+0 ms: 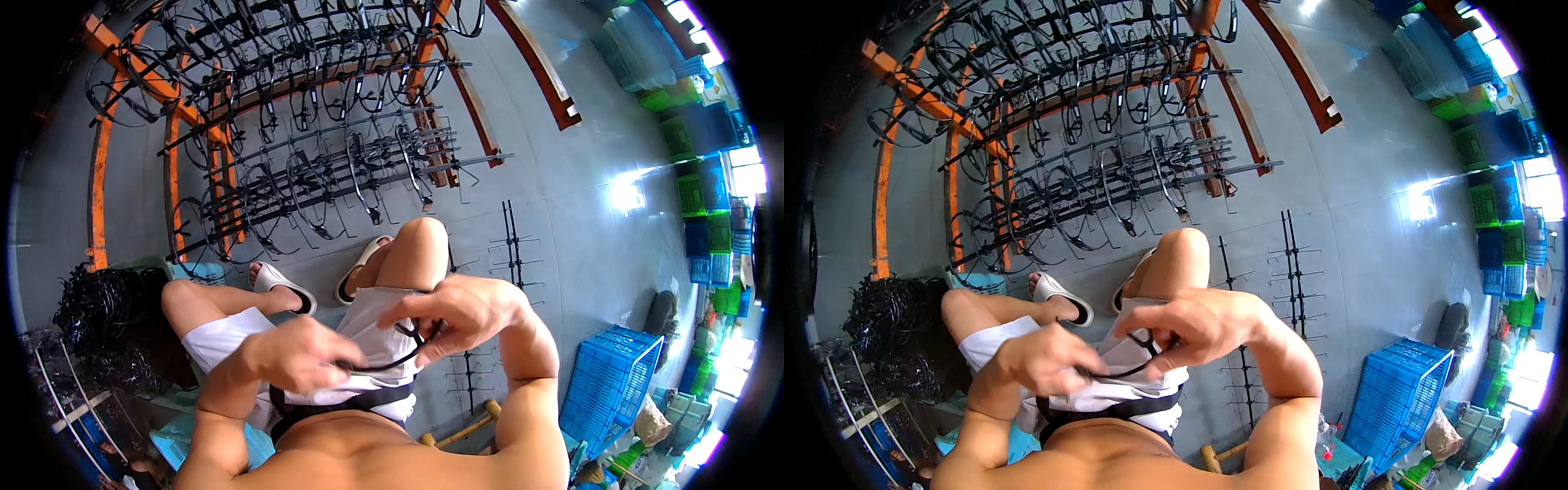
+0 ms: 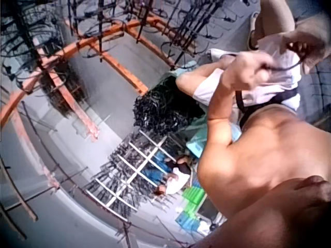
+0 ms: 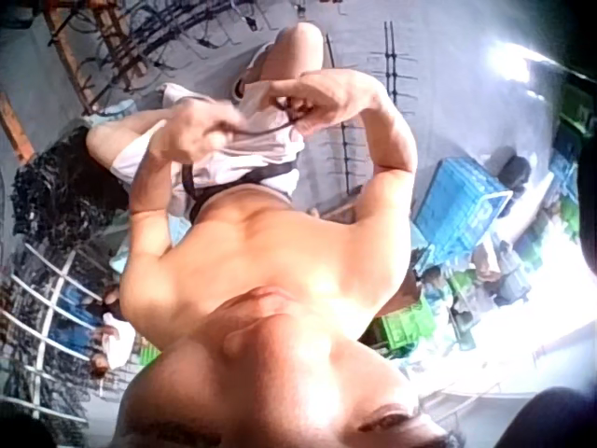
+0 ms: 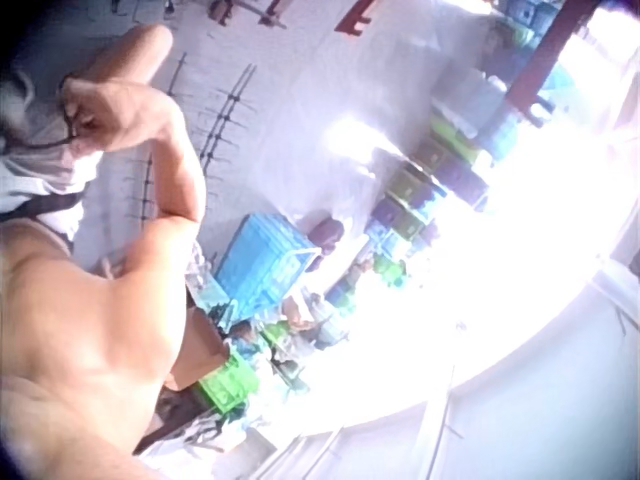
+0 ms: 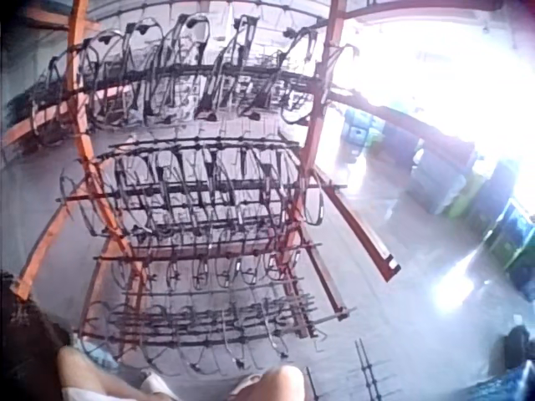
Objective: The person sits on a low stool and repeatedly picks up black cables from a green basket, untangles them, and hangs them on a metal rack. The person handles the cables one at a time and places them on the rack in front of them.
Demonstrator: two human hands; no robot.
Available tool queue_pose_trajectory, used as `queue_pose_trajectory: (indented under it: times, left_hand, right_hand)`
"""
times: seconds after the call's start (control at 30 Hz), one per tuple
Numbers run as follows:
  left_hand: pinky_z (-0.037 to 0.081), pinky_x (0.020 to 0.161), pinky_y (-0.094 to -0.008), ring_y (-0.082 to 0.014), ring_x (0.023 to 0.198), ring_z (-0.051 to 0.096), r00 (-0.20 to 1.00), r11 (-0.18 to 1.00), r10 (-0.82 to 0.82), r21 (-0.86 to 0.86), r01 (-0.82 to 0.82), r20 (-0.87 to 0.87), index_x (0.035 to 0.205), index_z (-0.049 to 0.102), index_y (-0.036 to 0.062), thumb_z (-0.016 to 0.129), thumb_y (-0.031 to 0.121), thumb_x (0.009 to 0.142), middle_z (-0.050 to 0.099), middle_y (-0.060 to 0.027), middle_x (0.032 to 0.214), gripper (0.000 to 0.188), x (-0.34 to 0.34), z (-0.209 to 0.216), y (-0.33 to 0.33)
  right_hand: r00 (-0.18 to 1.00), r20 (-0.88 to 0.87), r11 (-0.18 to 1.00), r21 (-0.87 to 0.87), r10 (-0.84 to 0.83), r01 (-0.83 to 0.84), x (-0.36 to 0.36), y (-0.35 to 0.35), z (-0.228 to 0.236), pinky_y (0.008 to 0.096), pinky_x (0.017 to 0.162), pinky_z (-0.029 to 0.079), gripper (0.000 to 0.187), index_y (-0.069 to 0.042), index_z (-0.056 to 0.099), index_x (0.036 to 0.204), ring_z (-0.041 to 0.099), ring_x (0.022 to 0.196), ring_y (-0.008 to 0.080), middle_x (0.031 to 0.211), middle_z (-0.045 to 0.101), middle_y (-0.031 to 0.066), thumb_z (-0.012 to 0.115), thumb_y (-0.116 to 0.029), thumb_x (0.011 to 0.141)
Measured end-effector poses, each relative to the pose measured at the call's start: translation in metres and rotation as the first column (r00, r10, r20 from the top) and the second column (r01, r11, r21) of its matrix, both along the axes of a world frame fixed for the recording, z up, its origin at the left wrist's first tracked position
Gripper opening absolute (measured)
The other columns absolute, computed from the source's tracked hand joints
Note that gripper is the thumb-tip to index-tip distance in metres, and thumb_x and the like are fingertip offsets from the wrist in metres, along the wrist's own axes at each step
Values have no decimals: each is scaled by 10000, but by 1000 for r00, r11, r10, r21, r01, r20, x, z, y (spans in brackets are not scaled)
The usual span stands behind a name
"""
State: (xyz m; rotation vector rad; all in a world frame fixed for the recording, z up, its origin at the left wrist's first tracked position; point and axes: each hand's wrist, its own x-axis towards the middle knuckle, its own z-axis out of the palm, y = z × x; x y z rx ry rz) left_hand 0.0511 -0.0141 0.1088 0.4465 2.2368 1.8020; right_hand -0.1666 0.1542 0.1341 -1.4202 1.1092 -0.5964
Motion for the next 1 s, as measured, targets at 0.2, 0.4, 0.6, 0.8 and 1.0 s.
queue_pose_trajectory:
  times: [0.2, 0.4, 0.6, 0.8, 1.0]
  left_hand:
    - [438, 789, -287, -168, 865, 497, 490, 525, 823, 55, -849, -288, 1153, 488, -23, 556, 58, 807, 493, -157, 1150, 362, -37, -50, 18]
    - [500, 715, -303, -225, 874, 599, 512, 512, 859, 27, -858, -7, 1262, 413, -38, 680, 145, 827, 550, -188, 1103, 542, -122, -92, 74]
    - [479, 623, -343, -232, 708, 607, 377, 357, 925, -229, -906, -49, 1013, 586, -23, 712, 247, 800, 624, -158, 898, 366, -171, -136, 72]
    - [492, 636, -383, -326, 654, 619, 308, 314, 949, -142, -939, 67, 759, 624, 1, 690, 190, 779, 626, -143, 683, 201, -177, -132, 75]
    - [492, 630, -382, -323, 648, 623, 290, 298, 954, -131, -946, 73, 754, 619, -5, 667, 186, 787, 627, -155, 690, 200, -181, -128, 77]
  right_hand:
    - [447, 655, 692, 162, -609, 704, -76, 28, -16, 283, 444, 460, 336, 24, 494, 1049, 556, 537, 160, 726, 574, 85, 632, -235, 884]
    - [168, 366, 307, 365, -916, 879, -113, -30, -53, 298, 582, 472, 188, -55, 538, 983, 524, 633, 131, 790, 558, 42, 546, -239, 947]
    - [110, 254, 219, 458, -961, 862, -130, -60, -126, 288, 593, 529, 176, -43, 537, 923, 561, 643, 118, 778, 578, 40, 569, -215, 934]
    - [109, 356, 259, 405, -928, 877, -126, -45, -129, 274, 569, 489, 165, -54, 544, 888, 521, 610, 105, 765, 579, 33, 576, -211, 931]
    - [109, 420, 285, 384, -901, 878, -120, -41, -126, 278, 586, 492, 169, -41, 560, 893, 532, 627, 107, 766, 581, 38, 583, -205, 927]
